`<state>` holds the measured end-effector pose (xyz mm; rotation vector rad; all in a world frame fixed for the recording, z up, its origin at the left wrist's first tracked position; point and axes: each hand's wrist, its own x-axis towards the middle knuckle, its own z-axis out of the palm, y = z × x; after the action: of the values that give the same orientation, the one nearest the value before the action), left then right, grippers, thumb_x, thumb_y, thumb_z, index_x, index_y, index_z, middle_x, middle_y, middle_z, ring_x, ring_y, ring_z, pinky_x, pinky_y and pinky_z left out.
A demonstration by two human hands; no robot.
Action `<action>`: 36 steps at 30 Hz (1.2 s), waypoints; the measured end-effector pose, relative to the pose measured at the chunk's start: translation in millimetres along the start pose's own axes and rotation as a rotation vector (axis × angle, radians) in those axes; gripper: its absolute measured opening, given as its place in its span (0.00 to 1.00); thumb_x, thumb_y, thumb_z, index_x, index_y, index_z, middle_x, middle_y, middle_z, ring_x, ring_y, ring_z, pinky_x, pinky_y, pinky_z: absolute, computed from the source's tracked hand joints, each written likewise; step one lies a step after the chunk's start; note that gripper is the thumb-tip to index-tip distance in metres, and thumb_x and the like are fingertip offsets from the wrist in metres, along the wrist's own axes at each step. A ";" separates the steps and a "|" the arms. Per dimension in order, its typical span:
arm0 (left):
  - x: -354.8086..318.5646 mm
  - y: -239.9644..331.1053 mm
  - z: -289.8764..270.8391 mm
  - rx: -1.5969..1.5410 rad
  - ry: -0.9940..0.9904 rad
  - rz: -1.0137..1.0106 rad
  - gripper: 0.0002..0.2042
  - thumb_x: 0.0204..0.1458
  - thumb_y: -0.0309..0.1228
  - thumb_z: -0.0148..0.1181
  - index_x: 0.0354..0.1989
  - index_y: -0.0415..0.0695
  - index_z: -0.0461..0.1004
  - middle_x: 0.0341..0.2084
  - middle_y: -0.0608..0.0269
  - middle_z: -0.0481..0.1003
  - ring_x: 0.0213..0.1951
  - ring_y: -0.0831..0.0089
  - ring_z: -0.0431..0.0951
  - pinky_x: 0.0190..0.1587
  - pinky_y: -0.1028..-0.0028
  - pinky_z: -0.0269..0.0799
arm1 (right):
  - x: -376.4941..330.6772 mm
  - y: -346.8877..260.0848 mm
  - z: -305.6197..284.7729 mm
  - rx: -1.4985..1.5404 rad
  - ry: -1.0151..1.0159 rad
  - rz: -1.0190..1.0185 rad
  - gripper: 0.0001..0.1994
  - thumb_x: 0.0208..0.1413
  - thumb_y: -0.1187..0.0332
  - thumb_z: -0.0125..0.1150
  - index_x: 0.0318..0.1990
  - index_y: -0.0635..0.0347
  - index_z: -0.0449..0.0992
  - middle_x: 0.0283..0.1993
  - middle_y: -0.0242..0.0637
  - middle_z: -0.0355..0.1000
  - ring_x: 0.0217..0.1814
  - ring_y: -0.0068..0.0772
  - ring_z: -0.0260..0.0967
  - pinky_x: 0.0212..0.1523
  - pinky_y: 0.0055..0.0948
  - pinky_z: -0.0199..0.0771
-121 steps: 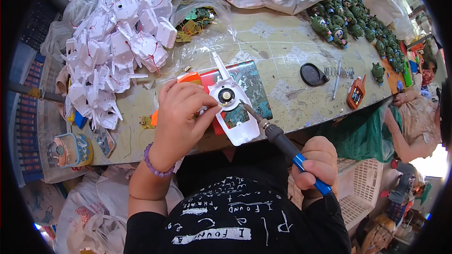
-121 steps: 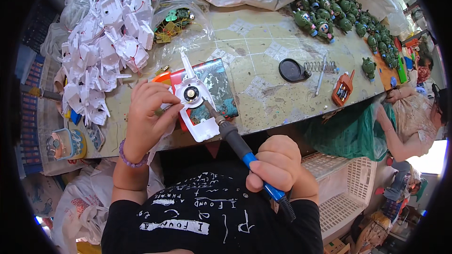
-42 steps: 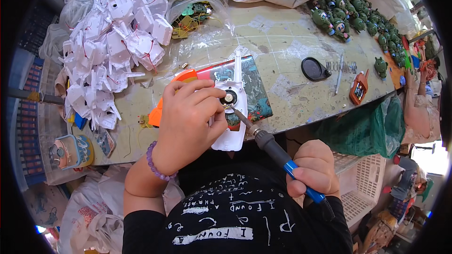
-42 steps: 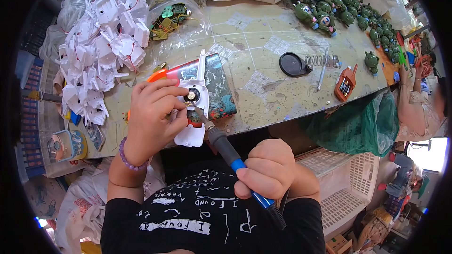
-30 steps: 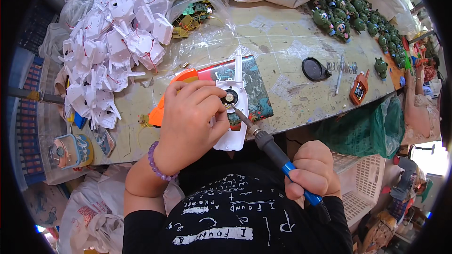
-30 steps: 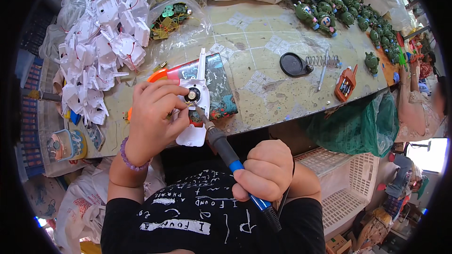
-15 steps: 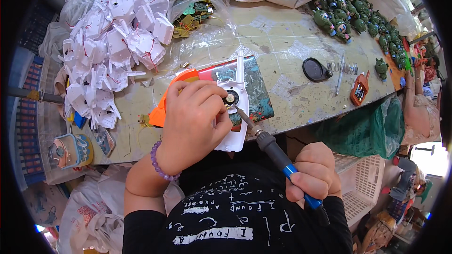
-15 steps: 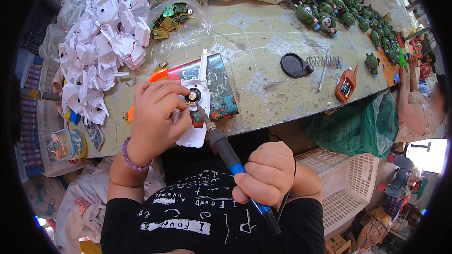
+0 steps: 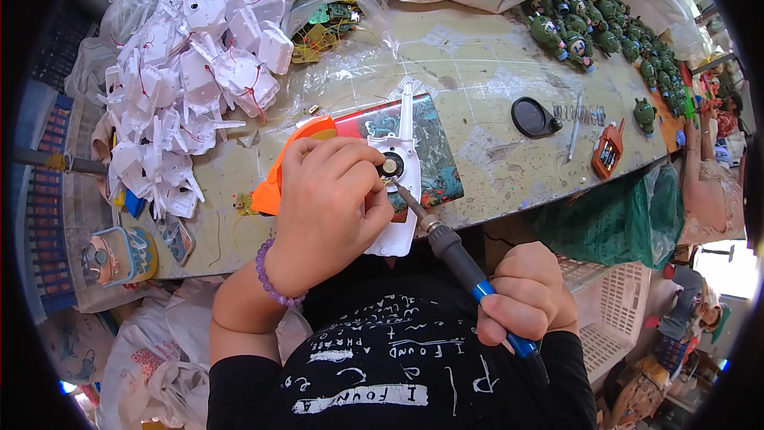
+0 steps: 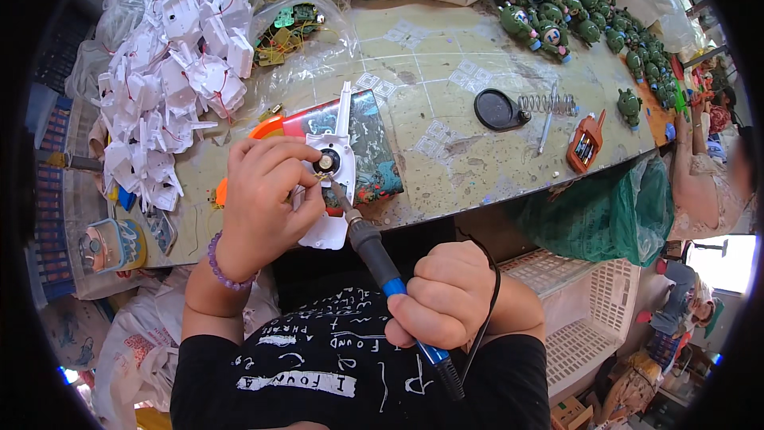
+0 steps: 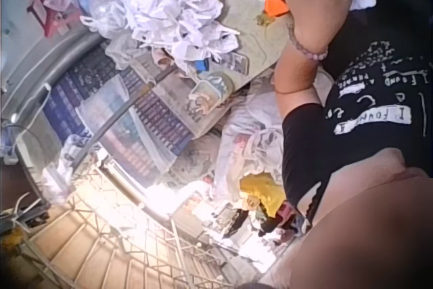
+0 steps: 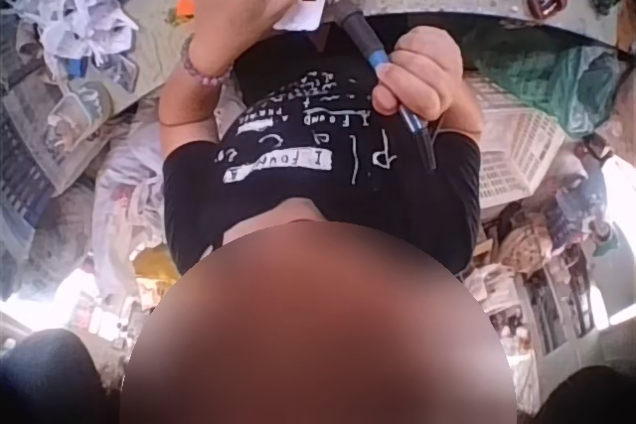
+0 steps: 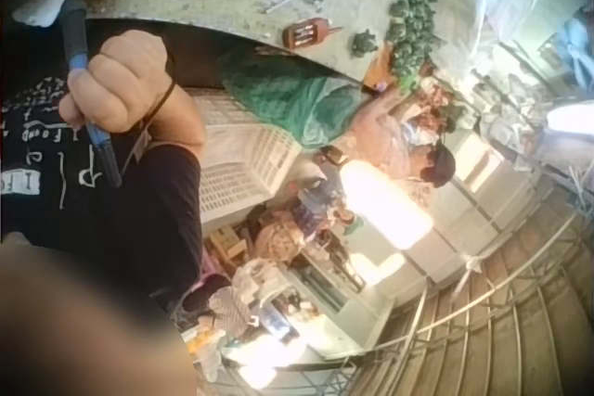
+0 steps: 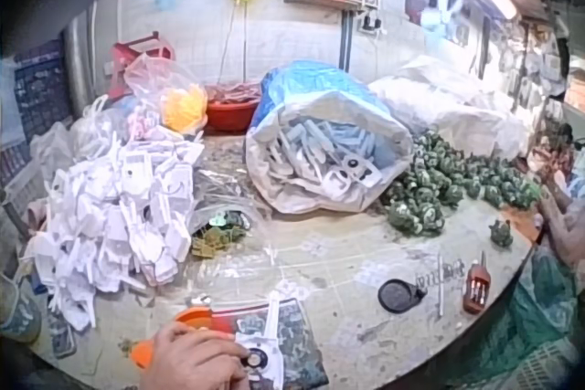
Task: Soldering electronic components and assembling plastic toy housings at a workbench.
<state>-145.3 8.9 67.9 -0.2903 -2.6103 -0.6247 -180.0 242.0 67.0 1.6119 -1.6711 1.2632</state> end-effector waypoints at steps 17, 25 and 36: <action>-1.0 2.2 -0.3 0.003 0.005 -0.010 0.07 0.36 0.22 0.62 0.20 0.45 0.68 0.33 0.67 0.77 0.41 0.66 0.75 0.47 0.64 0.61 | -19.8 0.1 -6.5 -0.212 0.250 -0.017 0.17 0.64 0.52 0.47 0.34 0.57 0.63 0.19 0.31 0.60 0.15 0.29 0.55 0.15 0.28 0.55; 1.7 5.9 -4.9 -0.027 -0.018 0.012 0.06 0.38 0.23 0.61 0.21 0.45 0.70 0.34 0.66 0.77 0.42 0.65 0.75 0.51 0.61 0.60 | -36.8 18.5 -63.3 -0.568 0.626 0.216 0.09 0.63 0.66 0.47 0.32 0.60 0.63 0.20 0.30 0.55 0.16 0.24 0.53 0.19 0.22 0.54; -1.3 3.9 -10.3 -0.016 -0.002 -0.008 0.04 0.42 0.26 0.63 0.26 0.44 0.75 0.34 0.64 0.77 0.44 0.64 0.75 0.54 0.60 0.59 | -54.6 133.3 -203.9 -0.806 0.762 0.999 0.16 0.61 0.56 0.53 0.31 0.62 0.74 0.24 0.28 0.64 0.25 0.16 0.57 0.25 0.22 0.57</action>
<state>-139.1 7.3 77.1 -0.2854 -2.6104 -0.6487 -347.1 427.2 75.4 -0.2410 -2.0306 1.0943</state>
